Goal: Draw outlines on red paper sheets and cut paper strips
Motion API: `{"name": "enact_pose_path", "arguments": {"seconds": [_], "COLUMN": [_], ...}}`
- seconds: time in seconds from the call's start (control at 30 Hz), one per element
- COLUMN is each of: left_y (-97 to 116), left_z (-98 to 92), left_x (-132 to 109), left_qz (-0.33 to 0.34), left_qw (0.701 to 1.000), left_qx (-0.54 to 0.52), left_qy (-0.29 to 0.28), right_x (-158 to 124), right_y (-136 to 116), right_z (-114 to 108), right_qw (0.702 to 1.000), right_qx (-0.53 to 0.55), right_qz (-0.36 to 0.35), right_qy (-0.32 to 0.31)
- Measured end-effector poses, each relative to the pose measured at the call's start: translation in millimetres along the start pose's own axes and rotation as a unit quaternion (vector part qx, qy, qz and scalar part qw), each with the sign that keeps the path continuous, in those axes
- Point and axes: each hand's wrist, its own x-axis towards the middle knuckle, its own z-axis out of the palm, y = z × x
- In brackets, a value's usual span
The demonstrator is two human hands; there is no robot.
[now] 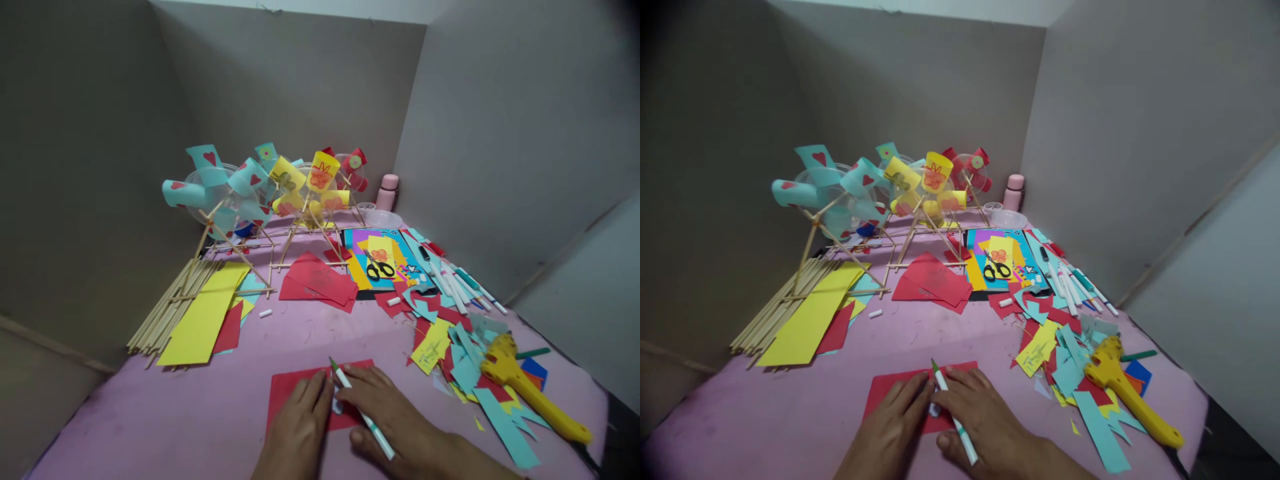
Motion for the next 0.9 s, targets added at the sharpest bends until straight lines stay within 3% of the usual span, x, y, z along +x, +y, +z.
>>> {"name": "enact_pose_path", "arguments": {"seconds": [0.13, 0.37, 0.53, 0.7, 0.9], "left_y": [2, 6, 8, 6, 1], "left_z": [-2.3, -8.5, -12.6, -18.7, -17.0], "left_x": [4, 9, 11, 12, 9], "left_qz": [-0.024, -0.044, -0.053, -0.102, -0.099], "left_qw": [0.998, 0.995, 0.995, 0.984, 0.981], "left_qx": [-0.038, -0.036, -0.045, -0.144, -0.169], "left_qy": [-0.042, -0.083, -0.066, -0.028, -0.015], "right_x": [10, 8, 7, 10, 5], "right_y": [-8, 0, -4, -5, -1], "right_z": [-3, 6, 4, 9, 12], "right_qw": [0.999, 0.999, 1.000, 0.999, 0.997], "right_qx": [0.005, -0.027, -0.009, -0.005, -0.005], "right_qz": [0.036, 0.028, 0.022, 0.022, -0.016], "right_qy": [-0.025, 0.011, -0.003, 0.042, 0.074]}}
